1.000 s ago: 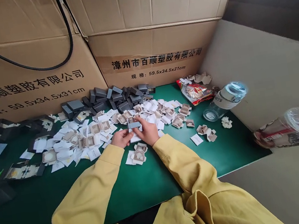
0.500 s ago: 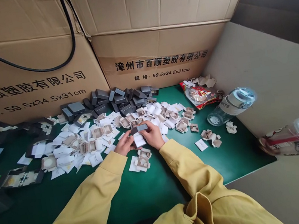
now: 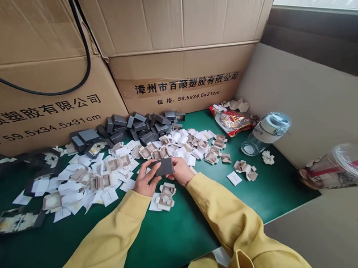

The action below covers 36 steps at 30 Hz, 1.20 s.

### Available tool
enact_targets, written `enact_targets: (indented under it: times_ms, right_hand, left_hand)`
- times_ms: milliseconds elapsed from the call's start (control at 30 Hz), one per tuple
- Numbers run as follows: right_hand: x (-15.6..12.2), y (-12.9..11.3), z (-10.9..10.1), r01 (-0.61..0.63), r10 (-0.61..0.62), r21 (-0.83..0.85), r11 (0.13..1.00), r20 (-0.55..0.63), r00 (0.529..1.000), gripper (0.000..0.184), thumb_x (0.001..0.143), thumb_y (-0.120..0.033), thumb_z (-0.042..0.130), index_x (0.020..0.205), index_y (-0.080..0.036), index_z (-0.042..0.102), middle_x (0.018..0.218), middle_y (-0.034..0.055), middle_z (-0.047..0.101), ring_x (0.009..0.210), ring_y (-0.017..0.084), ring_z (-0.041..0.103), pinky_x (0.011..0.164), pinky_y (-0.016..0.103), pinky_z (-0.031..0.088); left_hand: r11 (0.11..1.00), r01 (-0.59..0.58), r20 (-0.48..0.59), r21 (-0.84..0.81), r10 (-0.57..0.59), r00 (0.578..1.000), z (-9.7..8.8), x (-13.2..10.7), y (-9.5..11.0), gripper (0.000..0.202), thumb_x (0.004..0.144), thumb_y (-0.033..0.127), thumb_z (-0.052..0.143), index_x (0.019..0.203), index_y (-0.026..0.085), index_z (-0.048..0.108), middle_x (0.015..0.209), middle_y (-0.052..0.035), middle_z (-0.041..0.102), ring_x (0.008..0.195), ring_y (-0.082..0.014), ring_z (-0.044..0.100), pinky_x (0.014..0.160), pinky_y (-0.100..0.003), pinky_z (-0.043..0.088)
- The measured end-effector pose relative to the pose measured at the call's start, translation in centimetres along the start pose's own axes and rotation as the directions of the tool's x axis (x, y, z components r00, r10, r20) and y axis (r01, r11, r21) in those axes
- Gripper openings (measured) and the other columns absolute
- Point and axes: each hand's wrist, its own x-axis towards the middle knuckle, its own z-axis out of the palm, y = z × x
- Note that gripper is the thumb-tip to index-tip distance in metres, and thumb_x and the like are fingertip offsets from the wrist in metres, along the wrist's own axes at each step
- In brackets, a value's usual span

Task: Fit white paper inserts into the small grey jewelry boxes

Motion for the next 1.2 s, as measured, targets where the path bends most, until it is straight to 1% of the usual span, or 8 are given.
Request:
enact_targets:
  times_ms: [267,400,500,700,867,1000,1100,1200]
  right_hand:
    - [-0.2,0.9,1.3,0.024,-0.025,0.009,1.0,0.057,0.998,0.025,0.062,-0.035,0.064,0.079,-0.02,0.054,0.065,-0.0036,0.058,0.053,0.009,0.053,0.04,0.02,0.045]
    - [-0.3,1.1,1.1,-0.089,0.067,0.085,0.992,0.235,0.97,0.036,0.068,-0.042,0.061,0.097,-0.023,0.052,0.078,-0.0007,0.06,0.061,0.011,0.057,0.043,0.02,0.049]
    - [-0.4,0.8,1.0,-0.056,0.015,0.126,0.99,0.305,0.952,0.045,0.063,-0.04,0.068,0.101,-0.023,0.051,0.086,0.0002,0.06,0.062,0.01,0.058,0.05,0.023,0.052]
    - [0.1,1.4,1.7,0.198,-0.183,-0.153,0.968,0.105,0.977,0.038,0.064,-0.047,0.062,0.086,-0.02,0.051,0.065,-0.0043,0.054,0.041,0.005,0.044,0.039,0.02,0.041]
    - [1.1,2.1,0.6,0.265,-0.297,-0.337,0.903,-0.044,0.954,0.029,0.07,-0.044,0.055,0.082,-0.018,0.052,0.061,-0.0037,0.053,0.047,0.009,0.047,0.047,0.024,0.044]
    - [1.0,2.3,-0.1,0.349,-0.438,-0.497,0.794,-0.07,0.896,0.023,0.069,-0.036,0.059,0.082,-0.018,0.06,0.088,0.0064,0.062,0.088,0.02,0.055,0.084,0.037,0.043]
    - [0.7,2.6,0.4,0.415,-0.523,-0.565,0.713,-0.035,0.852,0.022,0.074,-0.031,0.055,0.091,-0.018,0.062,0.111,0.0094,0.058,0.112,0.023,0.045,0.1,0.04,0.031]
    - [0.6,3.1,0.8,0.488,-0.628,-0.688,0.536,0.061,0.776,0.024,0.079,-0.025,0.049,0.099,-0.018,0.061,0.119,0.0096,0.055,0.116,0.022,0.044,0.101,0.04,0.032]
  left_hand:
    - [0.984,0.0,-0.082,0.18,0.015,0.997,-1.3,-1.9,0.8,0.045,0.086,0.021,0.044,0.129,0.032,0.044,0.123,-0.0113,0.038,0.114,-0.0244,0.044,0.077,-0.033,0.053]
    - [0.973,0.075,-0.128,0.217,-0.048,0.991,-1.8,-2.3,0.9,0.041,0.086,0.025,0.045,0.127,0.031,0.048,0.12,-0.0102,0.042,0.112,-0.0222,0.047,0.081,-0.033,0.051]
    - [0.98,0.078,-0.121,0.18,-0.057,0.991,-2.1,-2.3,0.7,0.037,0.086,0.027,0.045,0.123,0.03,0.052,0.122,-0.0101,0.044,0.112,-0.022,0.047,0.086,-0.035,0.048]
    - [0.986,0.06,-0.085,0.157,-0.047,0.995,-2.4,-2.3,1.1,0.038,0.087,0.028,0.043,0.123,0.026,0.052,0.121,-0.0115,0.046,0.112,-0.0226,0.048,0.089,-0.036,0.046]
    - [0.947,0.142,-0.241,0.287,-0.072,0.968,-2.9,-1.9,1.6,0.033,0.085,0.028,0.045,0.116,0.025,0.058,0.117,-0.0106,0.044,0.11,-0.0216,0.047,0.082,-0.031,0.049]
    - [0.868,0.267,-0.326,0.419,-0.131,0.936,-5.8,-0.6,0.8,0.033,0.08,0.031,0.053,0.112,0.023,0.062,0.11,-0.0103,0.046,0.104,-0.0217,0.051,0.087,-0.032,0.046]
    - [0.786,0.437,-0.448,0.438,-0.231,0.864,-10.0,1.1,-0.5,0.041,0.077,0.033,0.056,0.116,0.023,0.059,0.105,-0.0096,0.046,0.097,-0.0214,0.053,0.086,-0.033,0.045]
    - [0.717,0.575,-0.572,0.394,-0.299,0.764,-14.9,3.1,-2.3,0.046,0.076,0.032,0.056,0.12,0.019,0.056,0.107,-0.0112,0.044,0.099,-0.022,0.052,0.087,-0.032,0.044]
